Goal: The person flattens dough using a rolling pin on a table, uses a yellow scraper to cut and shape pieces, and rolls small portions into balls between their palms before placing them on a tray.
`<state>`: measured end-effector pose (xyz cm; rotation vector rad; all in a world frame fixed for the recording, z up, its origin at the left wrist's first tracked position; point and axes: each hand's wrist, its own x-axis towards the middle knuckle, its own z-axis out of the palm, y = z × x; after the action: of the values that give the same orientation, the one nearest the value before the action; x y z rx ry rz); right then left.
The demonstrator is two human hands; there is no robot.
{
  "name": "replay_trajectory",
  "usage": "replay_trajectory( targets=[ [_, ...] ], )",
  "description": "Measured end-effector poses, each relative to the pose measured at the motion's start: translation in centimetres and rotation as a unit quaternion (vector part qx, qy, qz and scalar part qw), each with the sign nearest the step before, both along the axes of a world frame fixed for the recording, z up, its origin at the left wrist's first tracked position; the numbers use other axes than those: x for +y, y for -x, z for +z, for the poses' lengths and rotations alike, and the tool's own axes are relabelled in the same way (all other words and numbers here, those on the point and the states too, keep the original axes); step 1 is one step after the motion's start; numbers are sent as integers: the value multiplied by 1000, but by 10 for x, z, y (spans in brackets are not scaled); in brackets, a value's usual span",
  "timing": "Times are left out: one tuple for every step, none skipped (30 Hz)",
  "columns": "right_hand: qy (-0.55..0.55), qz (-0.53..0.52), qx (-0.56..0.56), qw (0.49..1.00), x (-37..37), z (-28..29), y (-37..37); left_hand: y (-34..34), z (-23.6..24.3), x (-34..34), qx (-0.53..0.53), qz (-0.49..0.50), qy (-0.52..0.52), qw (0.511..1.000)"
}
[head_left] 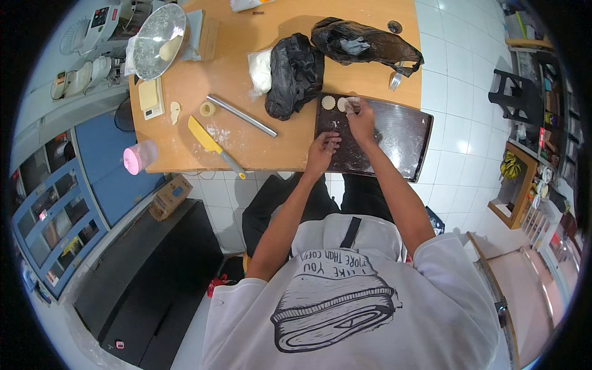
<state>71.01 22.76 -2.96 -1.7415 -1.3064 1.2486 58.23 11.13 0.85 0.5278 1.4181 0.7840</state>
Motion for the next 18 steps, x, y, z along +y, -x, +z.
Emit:
replay_trajectory(
  targets=[
    [-28, 14, -33, 999, -1, 5, 1, 0, -1, -1, 1, 2, 1, 1000],
    [-57, 28, -65, 996, -2, 10, 2, 0, -3, -2, 2, 7, -5, 1000],
    [-57, 28, -66, 996, -2, 15, 1, -1, -4, -2, 2, 10, -11, 1000],
    [-77, 45, -86, 992, -3, 19, 0, 0, -5, -1, 2, 11, -10, 1000],
    [-97, 62, -105, 988, -2, 23, 1, 1, -7, 0, 18, 0, -24, 1000],
    [-96, 62, -107, 988, -3, 22, -2, 0, -7, 3, 31, -13, -39, 999],
    [-106, 67, -116, 985, -4, 20, -4, -1, -7, 6, 30, -14, -39, 999],
    [-115, 72, -124, 983, -5, 18, -7, -2, -7, 8, 47, -16, -50, 998],
    [-114, 73, -125, 983, -6, 20, -8, -2, -7, 10, 64, -16, -61, 996],
    [-137, 81, -129, 979, -8, 21, -10, -2, -5, 11, 64, -15, -60, 996],
    [-160, 90, -133, 974, -11, 23, -12, 0, -4, 12, 110, -38, -81, 990],
    [-159, 90, -135, 974, -13, 22, -16, -1, 1, 16, 154, -64, -102, 981],
    [-125, 110, -129, 978, -15, 22, -21, -3, 6, 20, 152, -64, -102, 981],
    [-90, 129, -124, 980, -16, 21, -25, -6, 11, 23, 187, -78, -109, 973],
    [-90, 130, -125, 980, -17, 20, -27, -7, 12, 23, 223, -90, -114, 964],
    [-122, 145, -149, 971, -18, 20, -29, -7, 12, 25, 222, -89, -114, 964],
    [-153, 160, -173, 960, -19, 19, -31, -7, 12, 27, 285, -123, -174, 934],
    [-153, 161, -173, 960, -18, 20, -31, -6, 11, 28, 345, -156, -233, 896]
  ],
)
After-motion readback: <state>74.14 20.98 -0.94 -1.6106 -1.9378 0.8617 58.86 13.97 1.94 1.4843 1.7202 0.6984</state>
